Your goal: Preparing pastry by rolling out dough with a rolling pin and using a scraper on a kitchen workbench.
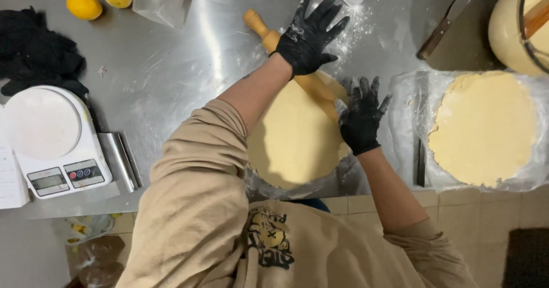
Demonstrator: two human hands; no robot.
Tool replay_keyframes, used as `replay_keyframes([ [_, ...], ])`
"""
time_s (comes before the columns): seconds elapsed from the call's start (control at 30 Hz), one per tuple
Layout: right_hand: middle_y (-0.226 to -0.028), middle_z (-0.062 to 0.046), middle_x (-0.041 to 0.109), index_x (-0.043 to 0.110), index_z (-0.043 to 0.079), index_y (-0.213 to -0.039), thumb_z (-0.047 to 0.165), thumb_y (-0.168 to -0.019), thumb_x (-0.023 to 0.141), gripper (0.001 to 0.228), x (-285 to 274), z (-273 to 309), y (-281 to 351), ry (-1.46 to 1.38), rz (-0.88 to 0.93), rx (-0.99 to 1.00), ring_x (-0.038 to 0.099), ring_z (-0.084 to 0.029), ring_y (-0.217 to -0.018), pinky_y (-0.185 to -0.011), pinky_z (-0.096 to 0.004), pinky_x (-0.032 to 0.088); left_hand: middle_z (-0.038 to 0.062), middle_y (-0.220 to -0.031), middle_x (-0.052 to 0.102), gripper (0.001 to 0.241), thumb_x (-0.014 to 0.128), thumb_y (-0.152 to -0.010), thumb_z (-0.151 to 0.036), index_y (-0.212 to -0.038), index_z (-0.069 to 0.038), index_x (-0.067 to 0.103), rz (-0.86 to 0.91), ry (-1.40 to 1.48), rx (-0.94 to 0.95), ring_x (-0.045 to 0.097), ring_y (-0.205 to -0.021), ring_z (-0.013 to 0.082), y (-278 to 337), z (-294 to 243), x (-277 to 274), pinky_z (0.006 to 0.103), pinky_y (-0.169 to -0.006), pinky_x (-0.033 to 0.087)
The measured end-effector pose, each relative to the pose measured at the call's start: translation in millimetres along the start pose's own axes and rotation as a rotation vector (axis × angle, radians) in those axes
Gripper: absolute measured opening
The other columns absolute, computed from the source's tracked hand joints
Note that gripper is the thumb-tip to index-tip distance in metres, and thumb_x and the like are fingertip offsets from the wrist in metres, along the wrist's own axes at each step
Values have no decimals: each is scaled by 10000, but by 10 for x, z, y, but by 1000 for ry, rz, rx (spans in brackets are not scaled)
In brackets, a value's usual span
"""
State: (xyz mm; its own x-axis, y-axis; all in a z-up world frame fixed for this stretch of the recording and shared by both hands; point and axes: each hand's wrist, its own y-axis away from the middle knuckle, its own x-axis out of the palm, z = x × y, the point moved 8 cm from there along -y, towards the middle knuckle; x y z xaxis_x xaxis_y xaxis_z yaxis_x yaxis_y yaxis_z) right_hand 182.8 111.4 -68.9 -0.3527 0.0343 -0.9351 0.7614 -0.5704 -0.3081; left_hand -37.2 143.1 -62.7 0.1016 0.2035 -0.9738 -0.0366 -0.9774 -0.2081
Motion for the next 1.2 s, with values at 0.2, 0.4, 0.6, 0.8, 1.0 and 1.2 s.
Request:
replay_keyframes([
  [0.2,-1681,-296,234,313,-90,-1582,400,-1020,659,822,188,287,127,31,190,-7,155,-451,-1578,-1248,-641,44,160,-1682,256,974,525,-916,-723,-1619,-86,304,44,104,-37,103,-1569,302,365,67,-178,634,-1231,-27],
  [0.4,-1672,-331,174,175,-82,-1606,480,-937,745,1044,-112,1246,354,-293,196,-113,126,-494,-1567,-1270,-593,102,176,-1708,364,866,545,-1061,-640,-1642,-19,384,-97,153,99,182,-1624,332,1310,258,-304,640,-1282,-9],
  [0.6,-1750,-190,255,260,13,-1653,357,-1033,703,836,-126,1166,562,-311,194,-305,224,-344,-1669,-1377,-520,163,138,-1635,412,799,570,-1000,-645,-1552,-81,447,19,31,52,246,-1581,332,1692,304,-530,693,-1219,-7],
  [0.8,-1611,-351,272,266,-120,-1556,444,-945,715,945,-179,1600,534,-199,164,-246,235,-476,-1516,-1239,-608,120,102,-1650,440,914,626,-910,-648,-1626,-117,420,-72,131,73,262,-1583,284,2008,53,-451,652,-1270,18],
  [1.0,-1448,-230,596,471,34,-1508,472,-958,756,759,-354,1842,623,-458,109,-259,566,-386,-1347,-1150,-489,438,63,-1418,562,736,741,-847,-579,-1454,-188,601,150,63,-61,427,-1487,250,2558,296,-688,574,-1342,81],
  [1.2,-1055,-169,664,632,53,-1285,395,-763,834,656,4,1865,449,-118,343,-248,631,-365,-886,-782,-515,487,-23,-1264,701,147,743,-946,-397,-1066,-329,692,-126,-179,-27,564,-1382,216,2521,831,198,578,-1309,103],
])
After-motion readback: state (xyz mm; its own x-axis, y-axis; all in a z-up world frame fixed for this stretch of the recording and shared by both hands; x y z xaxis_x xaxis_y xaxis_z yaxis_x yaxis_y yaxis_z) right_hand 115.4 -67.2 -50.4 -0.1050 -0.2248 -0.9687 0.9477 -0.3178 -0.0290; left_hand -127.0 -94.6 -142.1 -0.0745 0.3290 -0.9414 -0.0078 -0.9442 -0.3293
